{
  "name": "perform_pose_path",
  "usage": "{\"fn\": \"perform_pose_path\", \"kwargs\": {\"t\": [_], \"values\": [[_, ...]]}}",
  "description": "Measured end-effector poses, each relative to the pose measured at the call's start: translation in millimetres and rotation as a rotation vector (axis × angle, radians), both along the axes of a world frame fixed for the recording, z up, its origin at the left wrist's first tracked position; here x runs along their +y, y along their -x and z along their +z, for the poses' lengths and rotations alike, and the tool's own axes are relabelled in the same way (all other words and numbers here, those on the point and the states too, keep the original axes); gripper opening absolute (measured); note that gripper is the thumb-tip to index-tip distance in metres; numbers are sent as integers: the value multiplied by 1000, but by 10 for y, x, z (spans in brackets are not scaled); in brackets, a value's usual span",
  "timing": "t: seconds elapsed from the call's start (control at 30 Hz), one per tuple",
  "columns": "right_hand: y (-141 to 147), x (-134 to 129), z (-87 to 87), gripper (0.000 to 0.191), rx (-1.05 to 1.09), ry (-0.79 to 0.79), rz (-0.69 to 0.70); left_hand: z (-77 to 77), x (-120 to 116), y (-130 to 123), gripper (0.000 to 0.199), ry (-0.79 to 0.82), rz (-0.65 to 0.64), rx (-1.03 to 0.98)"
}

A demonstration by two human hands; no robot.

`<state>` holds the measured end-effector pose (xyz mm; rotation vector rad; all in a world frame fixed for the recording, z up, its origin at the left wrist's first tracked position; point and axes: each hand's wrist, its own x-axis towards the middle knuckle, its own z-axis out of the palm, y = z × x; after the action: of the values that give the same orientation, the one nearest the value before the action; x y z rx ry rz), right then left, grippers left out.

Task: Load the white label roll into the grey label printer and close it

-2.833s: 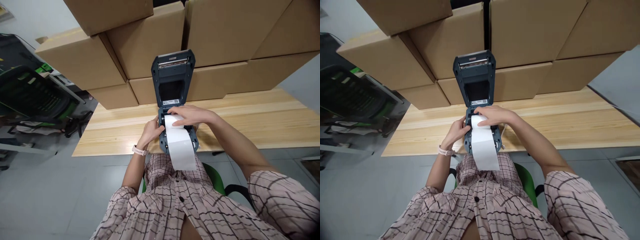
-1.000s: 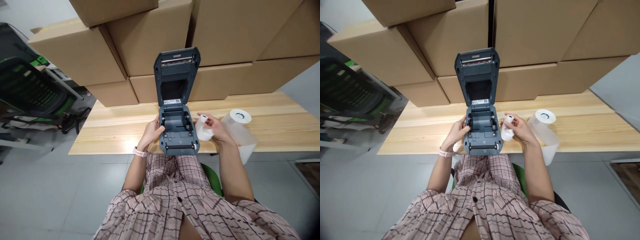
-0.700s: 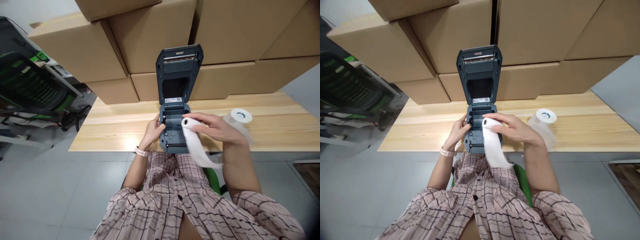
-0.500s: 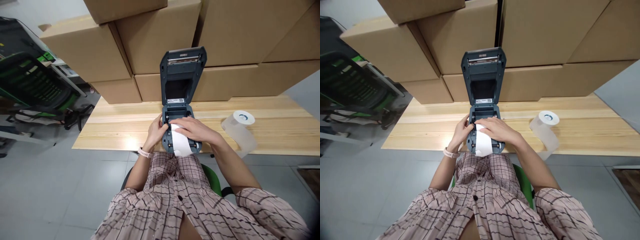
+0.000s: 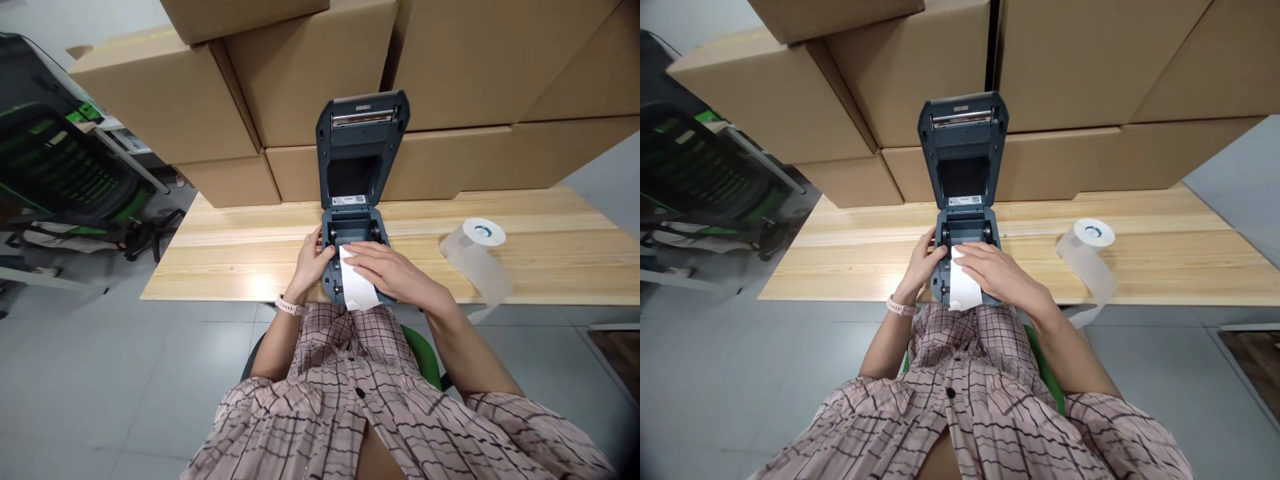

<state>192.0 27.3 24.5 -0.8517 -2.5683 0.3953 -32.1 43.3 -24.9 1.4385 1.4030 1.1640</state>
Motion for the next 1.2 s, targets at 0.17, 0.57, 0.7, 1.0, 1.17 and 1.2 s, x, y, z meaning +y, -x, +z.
{"fn": "perform_pose_path", "kwargs": {"t": [0.17, 0.57, 0.7, 1.0, 1.17, 1.2], "values": [[36, -341, -56, 41, -58, -113, -51, 8, -20, -5, 66, 15, 15, -26], [42, -720, -106, 43, -17, -92, -79, -2, -21, -23, 65, 27, 12, -117], [32, -705, -109, 44, -8, -84, -69, 9, -24, -23, 65, 30, 1, -122], [13, -729, -118, 48, 38, -34, -67, 55, -45, -44, 70, 52, -5, -167], [-3, -746, -110, 49, 39, -50, -67, 76, -63, -45, 72, 74, -10, -169], [-9, -753, -105, 48, 40, -58, -67, 76, -65, -45, 73, 76, -13, -174]]}}
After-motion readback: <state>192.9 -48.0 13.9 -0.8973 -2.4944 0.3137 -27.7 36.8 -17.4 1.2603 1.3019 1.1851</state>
